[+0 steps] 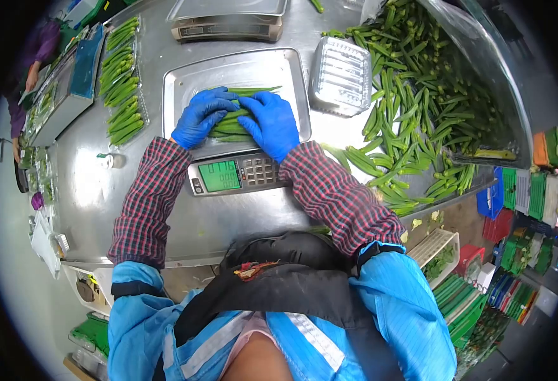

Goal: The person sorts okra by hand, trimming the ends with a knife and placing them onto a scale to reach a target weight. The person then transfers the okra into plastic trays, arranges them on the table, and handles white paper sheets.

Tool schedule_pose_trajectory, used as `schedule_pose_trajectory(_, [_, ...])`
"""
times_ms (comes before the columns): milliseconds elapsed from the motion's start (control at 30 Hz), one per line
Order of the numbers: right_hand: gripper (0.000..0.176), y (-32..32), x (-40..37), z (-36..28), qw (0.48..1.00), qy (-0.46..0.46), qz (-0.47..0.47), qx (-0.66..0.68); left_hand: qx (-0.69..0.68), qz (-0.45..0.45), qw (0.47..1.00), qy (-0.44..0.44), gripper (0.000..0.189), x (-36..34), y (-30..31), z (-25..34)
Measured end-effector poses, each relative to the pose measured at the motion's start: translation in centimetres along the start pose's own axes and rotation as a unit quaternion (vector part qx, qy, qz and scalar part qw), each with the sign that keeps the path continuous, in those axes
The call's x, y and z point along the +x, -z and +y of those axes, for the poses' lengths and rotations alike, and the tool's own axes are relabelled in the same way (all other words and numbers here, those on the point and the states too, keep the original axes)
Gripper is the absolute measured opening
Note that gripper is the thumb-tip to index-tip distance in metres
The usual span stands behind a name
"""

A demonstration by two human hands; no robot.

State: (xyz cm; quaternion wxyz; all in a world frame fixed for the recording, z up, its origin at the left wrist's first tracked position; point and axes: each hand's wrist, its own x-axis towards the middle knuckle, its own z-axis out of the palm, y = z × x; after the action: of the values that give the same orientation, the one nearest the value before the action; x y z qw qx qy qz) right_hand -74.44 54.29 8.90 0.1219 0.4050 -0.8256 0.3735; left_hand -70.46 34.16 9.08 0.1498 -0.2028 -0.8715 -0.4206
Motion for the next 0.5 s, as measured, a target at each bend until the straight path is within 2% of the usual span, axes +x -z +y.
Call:
schedule_pose_trajectory(67, [0.035, -0.2, 0.9, -0.2, 0.996, -0.083, -0.033, -0.007, 0.013, 0.003, 1.000, -0.015, 0.024, 0.1, 0.1, 0.0])
schedule_pose_trajectory(100, [0.034, -0.5, 1.6, 0.4, 0.997, -0.066, -0.022, -0.041, 0.022, -0.008, 1.000, -0.005, 0.034, 0.4, 0.4, -0.3])
schedule_pose_trajectory(133, [0.034, -0.2, 1.9, 0.7, 0.995, -0.083, -0.032, -0.050, 0.021, -0.010, 1.000, -0.004, 0.034, 0.4, 0.4, -0.2])
schedule_pose_trajectory(200, [0.034, 0.1, 2.5, 1.7, 0.995, -0.071, 0.056, -0.033, -0.015, 0.056, 0.996, 0.068, 0.049, 0.0, 0.5, 0.6])
schedule_pose_trajectory(233, [0.034, 0.1, 2.6, 2.5, 0.996, -0.069, 0.054, -0.032, 0.025, 0.030, 0.997, 0.069, 0.064, -0.6, 1.0, 0.3])
schedule_pose_trajectory(267, [0.034, -0.1, 2.3, 3.2, 0.998, -0.049, 0.029, -0.033, 0.024, 0.030, 0.997, 0.071, 0.064, -1.0, 0.8, 0.2])
schedule_pose_trajectory(333, [0.034, -0.4, 1.8, 3.9, 0.999, -0.033, 0.001, -0.033, 0.213, -0.034, 0.974, 0.070, 0.072, -1.9, 0.2, 0.2])
schedule_pose_trajectory(400, [0.032, -0.5, 2.2, 3.9, 0.999, -0.049, -0.018, 0.014, 0.219, -0.036, 0.972, 0.081, 0.076, -1.9, 0.1, 0.5])
schedule_pose_trajectory(467, [0.027, 0.3, 3.1, 3.4, 0.996, -0.069, 0.001, 0.060, 0.083, 0.058, 0.991, 0.087, 0.075, -1.8, 0.6, 1.1])
schedule_pose_trajectory(500, [0.026, 0.9, 3.4, 3.4, 0.998, -0.052, 0.010, 0.042, 0.083, 0.059, 0.991, 0.087, 0.075, -1.8, 0.7, 1.4])
